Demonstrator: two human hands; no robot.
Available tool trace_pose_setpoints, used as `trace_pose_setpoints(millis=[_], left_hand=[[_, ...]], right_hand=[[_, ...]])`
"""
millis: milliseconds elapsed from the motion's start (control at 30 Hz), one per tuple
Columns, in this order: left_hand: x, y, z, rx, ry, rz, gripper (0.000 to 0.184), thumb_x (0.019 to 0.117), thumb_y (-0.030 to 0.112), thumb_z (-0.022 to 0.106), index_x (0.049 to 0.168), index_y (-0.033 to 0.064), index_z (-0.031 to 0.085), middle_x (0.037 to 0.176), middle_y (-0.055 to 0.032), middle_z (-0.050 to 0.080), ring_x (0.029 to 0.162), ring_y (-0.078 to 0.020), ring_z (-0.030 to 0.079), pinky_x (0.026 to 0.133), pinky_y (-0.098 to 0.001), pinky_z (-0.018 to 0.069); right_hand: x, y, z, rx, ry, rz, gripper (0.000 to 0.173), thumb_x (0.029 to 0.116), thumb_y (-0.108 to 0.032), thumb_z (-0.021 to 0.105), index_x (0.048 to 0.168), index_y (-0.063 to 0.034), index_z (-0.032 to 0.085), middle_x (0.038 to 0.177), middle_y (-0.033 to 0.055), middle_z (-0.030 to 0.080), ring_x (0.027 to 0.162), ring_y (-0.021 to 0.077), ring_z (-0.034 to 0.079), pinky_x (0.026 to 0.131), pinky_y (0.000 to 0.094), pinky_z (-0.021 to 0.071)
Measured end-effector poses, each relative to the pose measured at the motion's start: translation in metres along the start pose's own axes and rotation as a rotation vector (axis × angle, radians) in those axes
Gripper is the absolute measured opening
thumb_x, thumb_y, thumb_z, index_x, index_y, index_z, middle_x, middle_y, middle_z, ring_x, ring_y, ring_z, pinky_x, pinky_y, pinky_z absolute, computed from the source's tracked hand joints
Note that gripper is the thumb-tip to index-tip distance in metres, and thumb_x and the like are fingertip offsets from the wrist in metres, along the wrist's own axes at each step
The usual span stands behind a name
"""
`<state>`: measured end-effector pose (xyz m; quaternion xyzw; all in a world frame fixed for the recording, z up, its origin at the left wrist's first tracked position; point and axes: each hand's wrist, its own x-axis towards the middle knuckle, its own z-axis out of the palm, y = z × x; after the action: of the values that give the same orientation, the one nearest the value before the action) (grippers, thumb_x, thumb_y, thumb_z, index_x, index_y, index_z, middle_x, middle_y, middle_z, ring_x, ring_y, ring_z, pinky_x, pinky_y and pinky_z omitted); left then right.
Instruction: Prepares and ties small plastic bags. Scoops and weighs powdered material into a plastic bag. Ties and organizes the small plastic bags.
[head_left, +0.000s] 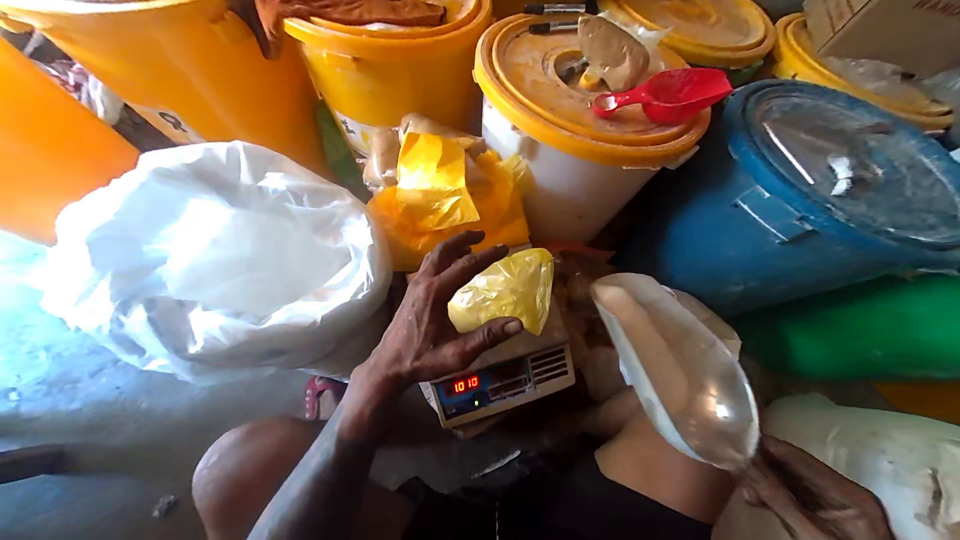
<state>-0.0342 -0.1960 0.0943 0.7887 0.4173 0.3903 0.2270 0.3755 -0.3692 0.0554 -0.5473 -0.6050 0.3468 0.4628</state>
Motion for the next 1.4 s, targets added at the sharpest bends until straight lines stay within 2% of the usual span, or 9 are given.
trace_pose_setpoints(millis=[67,233,333,467,700,833,1000,1200,1400], left_hand=[[-0.001,-0.001,-0.005,0.003,0.012,-0.007,0.077,0.0858,0.066,0.068,0.144,0.017,0.06,0.155,-0.008,0.046,0.142,-0.0219,0.045,0.114,-0.045,0.0439],[-0.002,-0.002,-0.001,-0.023,0.028,-0.015,0.075,0.0875,0.062,0.068,0.144,0.0144,0.058,0.154,-0.0073,0.047,0.138,-0.0192,0.05,0.11,-0.0396,0.0496],[-0.002,-0.007,0.0,-0.02,0.081,-0.014,0.073,0.0881,0.065,0.067,0.142,0.0162,0.061,0.152,-0.0075,0.049,0.136,-0.0196,0.051,0.106,-0.0396,0.052],[-0.008,-0.006,0.001,-0.019,0.076,-0.041,0.067,0.0875,0.064,0.069,0.138,0.02,0.066,0.151,-0.0048,0.05,0.136,-0.0178,0.051,0.109,-0.0402,0.0489],[-0.014,-0.005,0.009,-0.018,-0.046,-0.009,0.043,0.0874,0.061,0.071,0.114,0.0279,0.078,0.156,-0.007,0.045,0.144,-0.0229,0.041,0.115,-0.0462,0.0418],[-0.013,-0.005,0.015,0.031,-0.144,-0.017,0.053,0.0867,0.067,0.068,0.123,0.0282,0.075,0.156,-0.0066,0.045,0.145,-0.0237,0.041,0.114,-0.0476,0.0414],[-0.009,-0.013,0.016,0.077,-0.158,-0.083,0.074,0.0862,0.068,0.067,0.137,0.014,0.065,0.141,-0.0018,0.062,0.135,-0.0173,0.053,0.112,-0.0444,0.0457],[-0.012,-0.019,0.007,0.099,-0.142,-0.082,0.07,0.0862,0.069,0.066,0.135,0.0193,0.067,0.142,0.0004,0.062,0.134,-0.0156,0.054,0.112,-0.0442,0.0454],[-0.014,-0.021,0.006,0.108,-0.168,-0.061,0.068,0.0846,0.071,0.066,0.132,0.0231,0.069,0.143,-0.0051,0.059,0.135,-0.0206,0.052,0.111,-0.0455,0.0449]], right_hand=[[0.006,-0.002,-0.006,0.024,-0.019,-0.008,0.02,0.1004,-0.026,0.068,0.12,-0.0253,0.072,0.098,-0.0125,0.075,0.077,0.0009,0.068,0.069,0.0209,0.0589],[0.073,-0.017,0.038,-0.108,0.149,-0.16,0.026,0.0975,-0.023,0.069,0.113,-0.0023,0.072,0.091,-0.0019,0.073,0.073,0.0018,0.067,0.064,0.0201,0.0591],[0.092,-0.024,0.045,-0.067,0.148,-0.166,0.027,0.0972,-0.023,0.069,0.113,-0.0018,0.072,0.09,-0.0014,0.073,0.072,0.0024,0.067,0.063,0.0185,0.0579],[0.078,-0.023,0.026,-0.094,0.076,-0.142,0.026,0.0974,-0.028,0.069,0.112,-0.0061,0.072,0.086,-0.0043,0.071,0.068,0.0018,0.064,0.06,0.0179,0.056],[0.036,-0.023,0.006,-0.163,-0.005,0.003,0.026,0.0949,-0.015,0.071,0.117,-0.0011,0.071,0.099,-0.0029,0.075,0.082,-0.0008,0.069,0.076,0.0183,0.0597],[0.041,-0.015,0.02,-0.2,-0.022,-0.001,0.028,0.0924,-0.021,0.074,0.114,-0.0026,0.074,0.098,-0.0008,0.076,0.085,0.0004,0.071,0.08,0.018,0.0601],[0.068,-0.017,0.05,-0.359,-0.062,-0.059,0.031,0.0926,-0.031,0.071,0.11,-0.0065,0.076,0.095,-0.0009,0.076,0.085,-0.0027,0.069,0.08,0.0156,0.0577],[0.103,-0.033,0.078,-0.638,-0.196,0.109,0.033,0.0977,-0.043,0.064,0.12,-0.0223,0.075,0.104,0.0018,0.077,0.094,0.0193,0.073,0.083,0.051,0.0591],[0.13,-0.031,0.109,-0.677,-0.318,0.191,0.034,0.1018,-0.044,0.058,0.123,-0.0215,0.073,0.107,0.0062,0.076,0.1,0.0273,0.072,0.084,0.0563,0.0558]])
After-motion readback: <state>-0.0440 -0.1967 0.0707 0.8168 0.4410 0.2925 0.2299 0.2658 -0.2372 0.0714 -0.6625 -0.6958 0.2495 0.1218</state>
